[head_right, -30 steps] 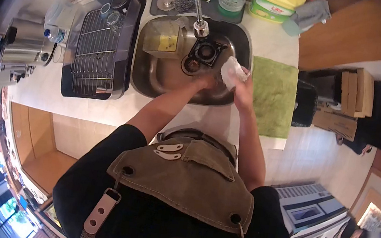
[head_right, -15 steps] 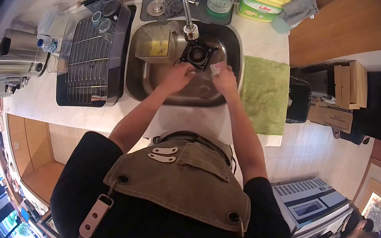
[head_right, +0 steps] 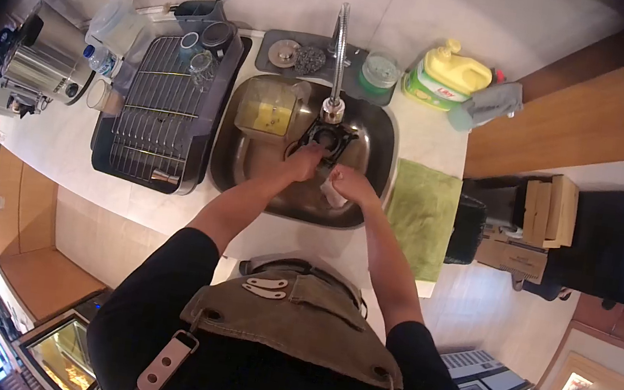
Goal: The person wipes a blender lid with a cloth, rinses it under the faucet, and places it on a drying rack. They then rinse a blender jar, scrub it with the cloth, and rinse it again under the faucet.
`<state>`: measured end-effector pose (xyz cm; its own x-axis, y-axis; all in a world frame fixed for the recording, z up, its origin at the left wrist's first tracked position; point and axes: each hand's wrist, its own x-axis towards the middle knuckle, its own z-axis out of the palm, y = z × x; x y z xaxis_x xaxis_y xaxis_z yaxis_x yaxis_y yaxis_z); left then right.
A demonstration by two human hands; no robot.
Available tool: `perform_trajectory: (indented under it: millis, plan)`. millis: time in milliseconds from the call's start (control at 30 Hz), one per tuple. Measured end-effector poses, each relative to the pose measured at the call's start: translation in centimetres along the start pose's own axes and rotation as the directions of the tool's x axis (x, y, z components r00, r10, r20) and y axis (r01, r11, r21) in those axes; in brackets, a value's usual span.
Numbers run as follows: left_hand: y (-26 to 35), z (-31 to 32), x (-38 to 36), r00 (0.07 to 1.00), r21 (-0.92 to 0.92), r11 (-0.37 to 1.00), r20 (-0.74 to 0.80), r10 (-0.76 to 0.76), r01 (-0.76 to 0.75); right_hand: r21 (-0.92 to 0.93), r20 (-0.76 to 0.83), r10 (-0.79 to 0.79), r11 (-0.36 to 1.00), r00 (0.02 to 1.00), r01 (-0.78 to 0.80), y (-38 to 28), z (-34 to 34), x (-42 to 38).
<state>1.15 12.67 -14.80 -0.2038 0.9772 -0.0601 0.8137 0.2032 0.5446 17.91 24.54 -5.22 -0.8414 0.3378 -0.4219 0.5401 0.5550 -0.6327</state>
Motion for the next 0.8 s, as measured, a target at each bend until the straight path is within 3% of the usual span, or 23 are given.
perform_trajectory:
  millis: [100, 167, 233, 267, 367, 467, 567, 600, 700, 800]
  plan:
    - [1.0, 2.5, 0.4, 0.989, 0.266, 0.962, 0.112, -0.097, 0.064, 0.213, -0.175, -0.046, 0.974, 0.984, 0.083, -1.5, -4.4, -2.9]
    - [2.0, 2.4, 0.5, 0.96, 0.371, 0.925, 0.223, -0.17, 0.077, 0.204, -0.305, -0.064, 0.97, 0.95, 0.131, -1.4, -6.5, -3.4]
    - [1.2, 3.7, -0.2, 0.95, 0.378, 0.925, 0.274, -0.152, 0.039, 0.203, -0.462, -0.124, 0.949, 0.878, 0.24, -0.5, -7.6, -2.8]
    - [0.8, 4.6, -0.5, 0.943, 0.379, 0.925, 0.3, -0.144, 0.021, 0.202, -0.49, -0.094, 0.955, 0.866, 0.218, -0.7, -8.5, -2.8]
    - [2.3, 2.3, -1.7, 0.792, 0.08, 0.902, 0.45, -0.413, 0.425, 0.176, -0.536, -0.045, 0.971, 0.843, 0.164, -6.5, -13.1, -3.9]
    - [0.5, 4.5, -2.7, 0.853, 0.256, 0.966, 0.496, -0.161, 0.034, 0.09, -0.475, -0.054, 0.99, 0.878, 0.109, -6.1, -13.7, -2.0]
    - [0.4, 3.9, -2.7, 0.884, 0.236, 0.968, 0.465, -0.037, -0.083, -0.2, -0.299, -0.155, 0.975, 0.941, 0.097, -0.2, -9.2, 1.9]
    - [1.2, 2.7, -2.8, 0.881, 0.224, 0.972, 0.471, -0.049, -0.066, -0.298, -0.264, -0.111, 0.954, 0.958, 0.028, 0.0, -8.0, 1.9]
    - [2.9, -0.6, -3.4, 0.88, 0.192, 0.981, 0.469, -0.078, -0.016, -0.058, -0.358, -0.099, 0.995, 0.928, 0.083, -0.6, -7.5, 1.6]
    - [2.6, -0.6, -4.0, 0.891, 0.169, 0.985, 0.446, -0.09, 0.015, 0.152, -0.543, -0.03, 0.979, 0.839, 0.133, -5.9, -12.1, -0.3]
